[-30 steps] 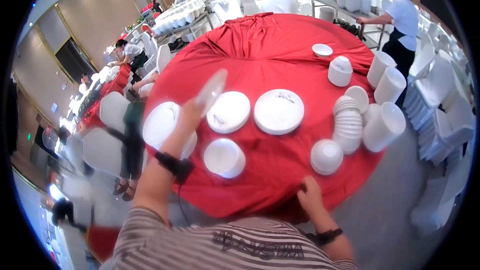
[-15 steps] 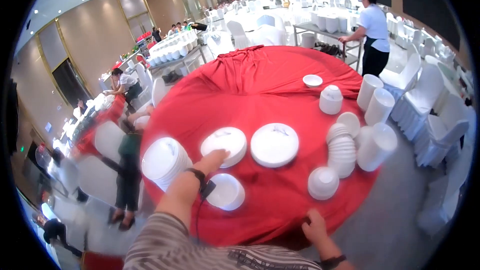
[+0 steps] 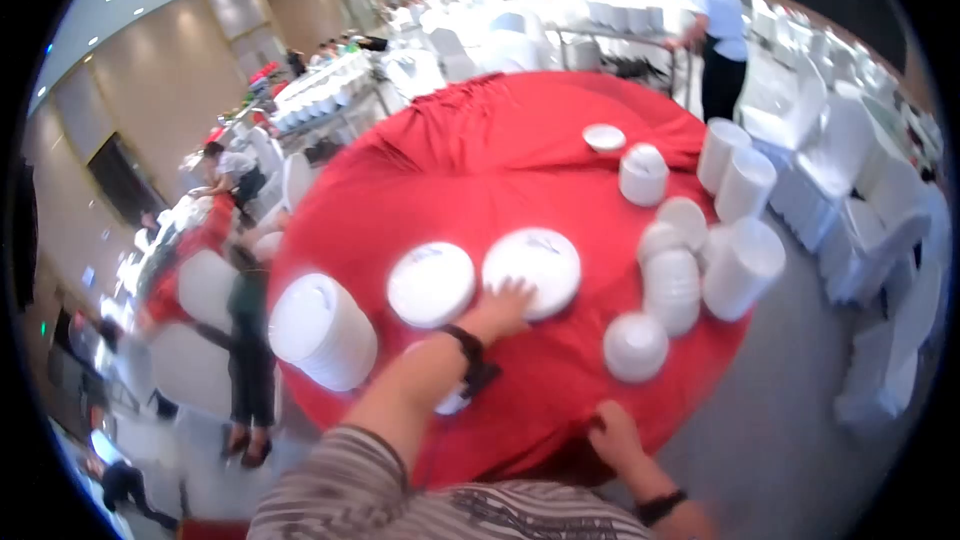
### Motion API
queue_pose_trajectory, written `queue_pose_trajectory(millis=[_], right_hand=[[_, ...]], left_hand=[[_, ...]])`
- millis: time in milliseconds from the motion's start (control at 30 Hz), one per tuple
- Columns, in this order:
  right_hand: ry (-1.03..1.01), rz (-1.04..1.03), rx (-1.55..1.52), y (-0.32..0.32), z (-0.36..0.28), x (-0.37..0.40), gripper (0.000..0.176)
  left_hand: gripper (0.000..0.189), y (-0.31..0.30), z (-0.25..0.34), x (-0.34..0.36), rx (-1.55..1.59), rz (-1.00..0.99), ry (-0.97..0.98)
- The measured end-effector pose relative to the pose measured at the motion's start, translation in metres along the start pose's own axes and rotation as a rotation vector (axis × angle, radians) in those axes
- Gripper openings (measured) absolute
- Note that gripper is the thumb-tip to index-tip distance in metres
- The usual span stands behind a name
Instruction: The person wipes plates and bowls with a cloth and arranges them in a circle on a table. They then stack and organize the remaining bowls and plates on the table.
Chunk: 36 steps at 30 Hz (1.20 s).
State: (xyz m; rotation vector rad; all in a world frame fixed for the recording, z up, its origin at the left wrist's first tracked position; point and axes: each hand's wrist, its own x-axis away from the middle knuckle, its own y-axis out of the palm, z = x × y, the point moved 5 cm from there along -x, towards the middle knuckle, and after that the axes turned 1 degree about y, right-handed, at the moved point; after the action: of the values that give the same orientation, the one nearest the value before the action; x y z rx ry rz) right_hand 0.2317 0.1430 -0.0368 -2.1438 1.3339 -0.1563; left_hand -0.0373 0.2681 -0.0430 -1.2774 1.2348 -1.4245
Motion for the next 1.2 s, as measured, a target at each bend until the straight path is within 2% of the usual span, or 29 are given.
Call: queue_pose_trajectory(millis=[33, 67, 100, 133, 167, 233, 333, 433, 500, 567, 667, 733, 867, 967, 1000, 1200], right_hand=[[-0.069, 0.040, 0.000, -0.003, -0.003, 0.000, 0.014], [-0.057, 0.023, 0.002, -0.002, 0.002, 0.002, 0.014], [-0.031, 0.010, 0.004, -0.003, 0.009, 0.004, 0.015], [0.004, -0.010, -0.010, -0.005, 0.012, 0.004, 0.017], [0.047, -0.028, -0.027, -0.005, 0.015, 0.005, 0.019], [0.072, -0.052, -0.042, -0.004, 0.018, 0.004, 0.023], [0.014, -0.041, -0.051, -0.007, 0.014, 0.002, 0.021], [-0.044, -0.020, -0.085, -0.007, 0.006, -0.003, 0.018], [-0.078, -0.042, -0.075, -0.001, 0.013, -0.005, 0.020], [-0.059, -0.100, -0.065, 0.004, 0.019, -0.009, 0.022], [0.054, -0.168, -0.131, 0.010, 0.025, -0.010, 0.025], [0.149, -0.190, -0.145, 0.009, 0.018, -0.013, 0.024], [0.092, -0.204, -0.149, 0.014, 0.017, -0.017, 0.023], [0.058, -0.202, -0.151, 0.011, 0.018, -0.017, 0.022], [0.052, -0.199, -0.145, 0.011, 0.020, -0.016, 0.022], [0.054, -0.157, -0.132, -0.002, 0.014, -0.007, 0.020]], left_hand=[[0.082, 0.015, 0.002, -0.004, 0.062, -0.098, -0.067], [0.066, 0.028, 0.006, -0.001, 0.050, 0.017, -0.083], [0.047, 0.050, 0.006, -0.011, 0.043, 0.235, -0.124], [0.036, 0.041, 0.017, -0.008, 0.025, 0.313, -0.179], [0.031, 0.034, 0.024, -0.006, 0.004, 0.284, -0.183], [0.031, 0.037, 0.033, -0.011, -0.210, 0.239, -0.061], [0.034, 0.004, 0.038, 0.010, -0.160, 0.275, 0.037], [0.040, 0.012, 0.020, 0.019, -0.181, 0.395, -0.053], [0.024, 0.016, 0.012, 0.018, -0.135, 0.314, -0.072], [0.018, 0.012, 0.013, 0.023, -0.103, 0.198, -0.114], [0.021, 0.005, 0.021, 0.029, -0.268, 0.134, 0.057], [0.027, 0.011, 0.019, 0.035, -0.331, 0.304, 0.067], [0.041, 0.033, 0.007, 0.031, -0.326, 0.696, 0.002], [0.044, 0.039, 0.007, 0.019, -0.235, 0.405, -0.129], [0.043, 0.029, 0.013, 0.020, -0.214, 0.345, -0.110], [0.034, 0.032, 0.016, 0.004, -0.182, 0.343, -0.035]])
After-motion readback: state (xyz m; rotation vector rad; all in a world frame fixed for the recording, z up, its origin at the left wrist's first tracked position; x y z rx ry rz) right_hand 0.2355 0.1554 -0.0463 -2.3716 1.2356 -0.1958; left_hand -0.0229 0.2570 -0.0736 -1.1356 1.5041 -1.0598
